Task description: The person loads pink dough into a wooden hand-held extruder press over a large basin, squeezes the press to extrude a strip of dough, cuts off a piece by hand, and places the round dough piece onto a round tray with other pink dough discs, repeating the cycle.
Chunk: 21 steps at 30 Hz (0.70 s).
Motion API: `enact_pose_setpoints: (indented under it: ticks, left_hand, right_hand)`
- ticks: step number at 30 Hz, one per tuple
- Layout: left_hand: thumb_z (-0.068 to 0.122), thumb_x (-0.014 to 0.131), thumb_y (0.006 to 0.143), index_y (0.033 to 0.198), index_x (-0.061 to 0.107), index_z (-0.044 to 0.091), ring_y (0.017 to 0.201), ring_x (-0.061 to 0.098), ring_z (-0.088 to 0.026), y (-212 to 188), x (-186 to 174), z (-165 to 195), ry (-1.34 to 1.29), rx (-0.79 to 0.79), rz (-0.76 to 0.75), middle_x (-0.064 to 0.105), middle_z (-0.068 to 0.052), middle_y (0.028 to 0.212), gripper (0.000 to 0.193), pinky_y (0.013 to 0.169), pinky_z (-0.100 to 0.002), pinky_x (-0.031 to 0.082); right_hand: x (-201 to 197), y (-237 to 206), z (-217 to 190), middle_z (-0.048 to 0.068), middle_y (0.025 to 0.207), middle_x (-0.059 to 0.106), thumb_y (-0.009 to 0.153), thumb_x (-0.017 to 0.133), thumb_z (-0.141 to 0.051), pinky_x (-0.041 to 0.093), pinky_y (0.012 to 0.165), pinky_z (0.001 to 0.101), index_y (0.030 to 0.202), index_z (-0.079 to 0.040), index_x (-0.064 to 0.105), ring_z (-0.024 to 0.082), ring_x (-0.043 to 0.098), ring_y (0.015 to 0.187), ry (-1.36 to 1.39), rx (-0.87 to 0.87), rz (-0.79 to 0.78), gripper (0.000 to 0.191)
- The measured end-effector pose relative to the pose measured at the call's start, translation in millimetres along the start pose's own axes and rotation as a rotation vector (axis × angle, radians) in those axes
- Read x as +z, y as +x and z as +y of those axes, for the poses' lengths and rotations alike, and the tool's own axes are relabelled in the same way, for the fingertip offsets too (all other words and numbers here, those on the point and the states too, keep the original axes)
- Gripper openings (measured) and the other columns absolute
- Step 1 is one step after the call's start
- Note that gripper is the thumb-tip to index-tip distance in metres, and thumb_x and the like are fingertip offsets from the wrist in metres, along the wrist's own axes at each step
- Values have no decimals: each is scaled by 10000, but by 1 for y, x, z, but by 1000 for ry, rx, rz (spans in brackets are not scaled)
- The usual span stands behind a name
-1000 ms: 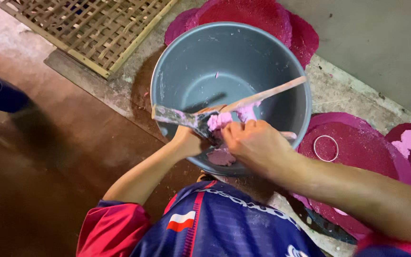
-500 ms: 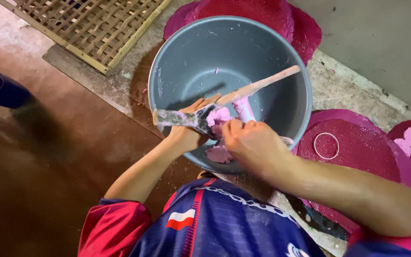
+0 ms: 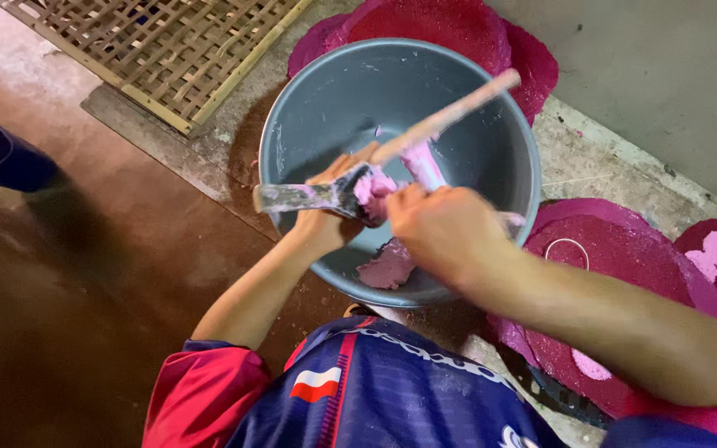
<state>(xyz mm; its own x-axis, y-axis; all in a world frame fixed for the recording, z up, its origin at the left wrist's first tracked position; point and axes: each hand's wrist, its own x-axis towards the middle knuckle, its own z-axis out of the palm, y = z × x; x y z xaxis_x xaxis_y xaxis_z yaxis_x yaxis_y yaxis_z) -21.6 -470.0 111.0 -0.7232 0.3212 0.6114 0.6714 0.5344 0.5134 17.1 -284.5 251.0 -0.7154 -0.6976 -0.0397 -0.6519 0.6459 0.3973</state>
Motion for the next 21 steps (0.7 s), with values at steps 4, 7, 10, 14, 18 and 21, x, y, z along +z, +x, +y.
enact_pose_setpoints:
  ticks: [4,7,10,14,18,21]
  left_hand:
    - [169,810,757,1277,643,95,1211,643,-324,-2,-1,-1,33,-70,-68,617,-138,1431,552,964,-439,546]
    - [237,770,839,1242,660,118,1128,702,-278,5,-18,-14,-24,-454,-119,695,-124,1259,434,956,-389,565]
    - [228,745,857,1376,517,119,1060,687,-315,7,-24,-19,-428,-602,134,678,-179,1168,577,950,-380,571]
    - [196,774,857,1255,621,48,1241,641,-369,7,-17,-18,310,-58,379,539,-167,1511,451,1051,-467,542]
    - [235,766,888,1270,619,5,1238,602,-416,15,-21,-29,406,-193,259,431,-177,1618,469,957,-476,549]
    - [258,766,899,1332,642,38,1234,601,-392,19,-24,-31,393,-268,190,347,-145,1674,501,954,-489,538]
  right_hand:
    - [-4,-6,-7,73,775,670,845,630,-163,561,526,336,903,-81,657,217,715,633,-20,-147,75,104]
    - [-20,-38,14,83,770,660,865,642,-142,555,517,364,1114,-150,720,222,696,597,144,45,137,260]
    - [-25,-50,26,112,859,685,875,630,-64,538,544,418,1214,-76,701,317,695,649,414,295,169,347]
    - [29,-14,-11,224,1200,702,950,580,42,593,894,375,1359,-11,606,307,740,1009,1113,201,563,414]
    - [106,-22,-45,233,1096,713,957,603,36,565,818,343,1384,-12,591,238,745,918,1285,250,460,430]
    - [142,-36,-32,179,931,710,968,621,-13,547,749,317,1344,-19,625,166,686,820,1336,252,388,376]
